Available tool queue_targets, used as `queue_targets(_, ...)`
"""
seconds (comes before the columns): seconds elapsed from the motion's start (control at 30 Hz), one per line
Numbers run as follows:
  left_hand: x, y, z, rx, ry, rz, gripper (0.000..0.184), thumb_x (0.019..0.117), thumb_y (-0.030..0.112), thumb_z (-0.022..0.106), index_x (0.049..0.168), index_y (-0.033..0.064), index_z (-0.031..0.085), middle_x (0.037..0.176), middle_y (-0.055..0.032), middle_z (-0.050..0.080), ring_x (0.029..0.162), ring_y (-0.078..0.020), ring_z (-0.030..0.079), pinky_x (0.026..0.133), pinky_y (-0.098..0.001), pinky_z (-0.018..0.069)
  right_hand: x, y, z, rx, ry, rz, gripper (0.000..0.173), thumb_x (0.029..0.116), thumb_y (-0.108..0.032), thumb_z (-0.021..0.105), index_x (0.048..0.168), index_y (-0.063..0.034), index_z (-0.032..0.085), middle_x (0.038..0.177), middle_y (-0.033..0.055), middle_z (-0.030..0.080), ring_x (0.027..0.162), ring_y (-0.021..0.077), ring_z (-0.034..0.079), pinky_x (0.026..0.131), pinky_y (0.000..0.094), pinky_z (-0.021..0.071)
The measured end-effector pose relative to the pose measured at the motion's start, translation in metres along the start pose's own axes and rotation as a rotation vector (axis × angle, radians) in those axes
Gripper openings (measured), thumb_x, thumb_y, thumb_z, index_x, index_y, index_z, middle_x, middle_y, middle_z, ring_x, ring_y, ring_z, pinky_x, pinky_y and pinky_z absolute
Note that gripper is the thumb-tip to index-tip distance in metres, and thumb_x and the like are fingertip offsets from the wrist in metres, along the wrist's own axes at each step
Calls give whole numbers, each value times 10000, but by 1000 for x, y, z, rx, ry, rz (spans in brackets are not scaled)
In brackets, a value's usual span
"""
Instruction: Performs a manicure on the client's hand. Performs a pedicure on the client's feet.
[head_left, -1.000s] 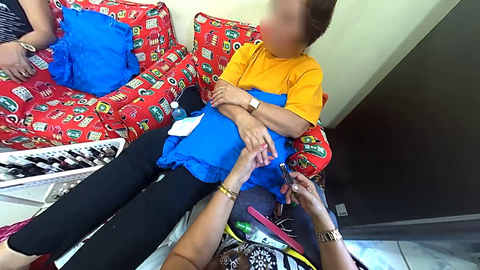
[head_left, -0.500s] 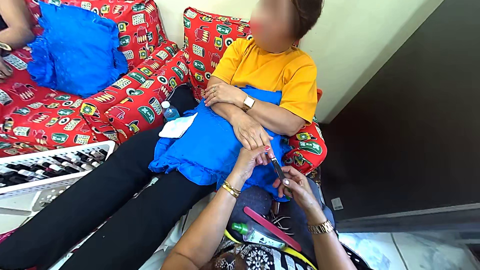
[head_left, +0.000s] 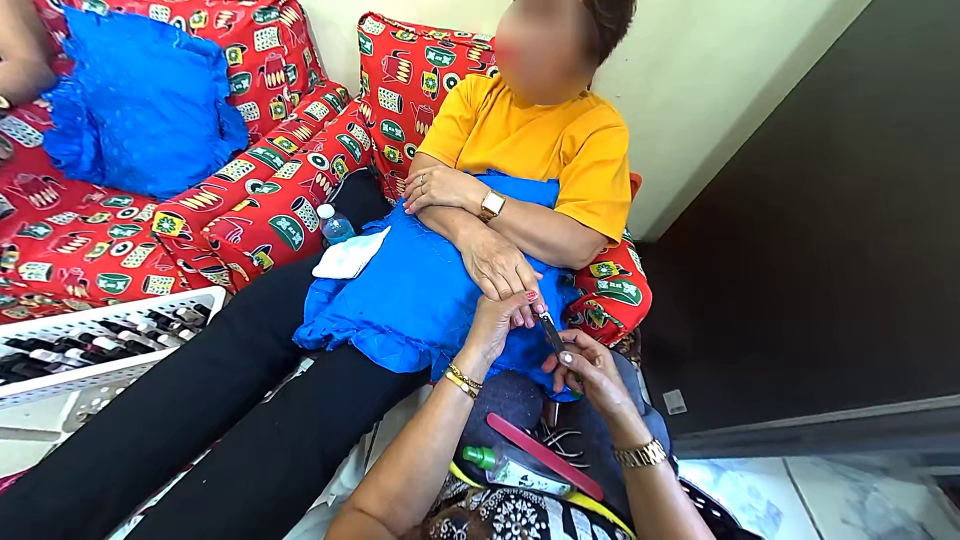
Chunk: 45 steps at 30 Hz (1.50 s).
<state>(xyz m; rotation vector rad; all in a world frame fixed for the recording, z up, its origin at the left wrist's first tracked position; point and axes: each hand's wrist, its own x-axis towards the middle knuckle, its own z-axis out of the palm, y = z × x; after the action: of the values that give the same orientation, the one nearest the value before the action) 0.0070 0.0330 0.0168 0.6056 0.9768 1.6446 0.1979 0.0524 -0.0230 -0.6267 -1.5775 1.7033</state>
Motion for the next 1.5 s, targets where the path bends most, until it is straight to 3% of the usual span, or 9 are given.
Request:
queue_targets(0.47, 0, 0, 0, 0, 14, 4, 159, 960, -27, 599, 809, -1, 642, 675, -98, 683, 627, -156, 680, 659, -271, 580, -2, -4, -1, 39, -58, 2, 252, 997, -118, 525, 1229, -30, 570, 827, -12, 746, 509, 11, 600, 451, 157, 475)
queue_targets(0.73, -1, 1, -2, -23, -22, -3, 188, 964, -28, 584, 790, 4, 645, 669, -91, 683, 629, -155, 681, 676, -275, 583, -1, -3, 0, 44, -7, -23, 228, 992, -33, 483, 1180, -24, 612, 742, -26, 735, 479, 10, 601, 432, 154, 483)
queue_targets(0.83, -1, 2, -4, -34, -41, -6, 180, 967, -32, 570, 804, 3, 640, 677, -90, 685, 630, -156, 683, 684, -282, 589, 2, 3, -7, 82, -87, -25, 235, 1010, -114, 516, 1213, -47, 612, 806, -8, 755, 509, 14, 613, 450, 159, 482)
queue_targets(0.9, -1, 2, -5, -37, -63, -7, 184, 967, -32, 563, 806, 9, 644, 684, -84, 689, 634, -150, 683, 687, -279, 589, 4, 7, -12, 122, -130, -29, 276, 1007, -240, 590, 1217, -68, 637, 849, 11, 768, 519, 17, 617, 453, 158, 476)
queue_targets(0.97, -1, 3, -6, -37, -71, -6, 192, 965, -30, 563, 796, 18, 641, 678, -79, 686, 630, -142, 679, 683, -272, 586, 7, 6, -15, 127, -143, -32, 358, 980, -371, 640, 1198, -88, 666, 857, 5, 770, 519, 13, 615, 451, 160, 474)
queue_targets(1.03, -1, 3, -6, -37, -67, -9, 193, 961, -28, 569, 791, 22, 645, 672, -73, 683, 622, -134, 672, 675, -264, 580, 10, 4, -17, 114, -146, -27, 383, 974, -414, 636, 1187, -99, 680, 845, -4, 768, 515, 12, 612, 449, 160, 474)
queue_targets(1.33, 0, 3, -8, -41, -80, -13, 155, 967, -20, 571, 843, 12, 658, 698, -78, 692, 633, -138, 677, 690, -273, 587, 14, -7, -21, 185, -144, 40, 301, 992, -345, 599, 1132, -105, 715, 742, -8, 748, 470, 35, 605, 443, 182, 498)
queue_targets(1.5, -1, 3, -6, -25, -81, -5, 197, 966, -18, 562, 797, 27, 652, 689, -63, 689, 637, -131, 670, 691, -270, 579, 14, -6, -25, 218, -194, 35, 264, 1007, -293, 595, 1141, -106, 723, 733, -13, 744, 474, 27, 608, 447, 178, 506)
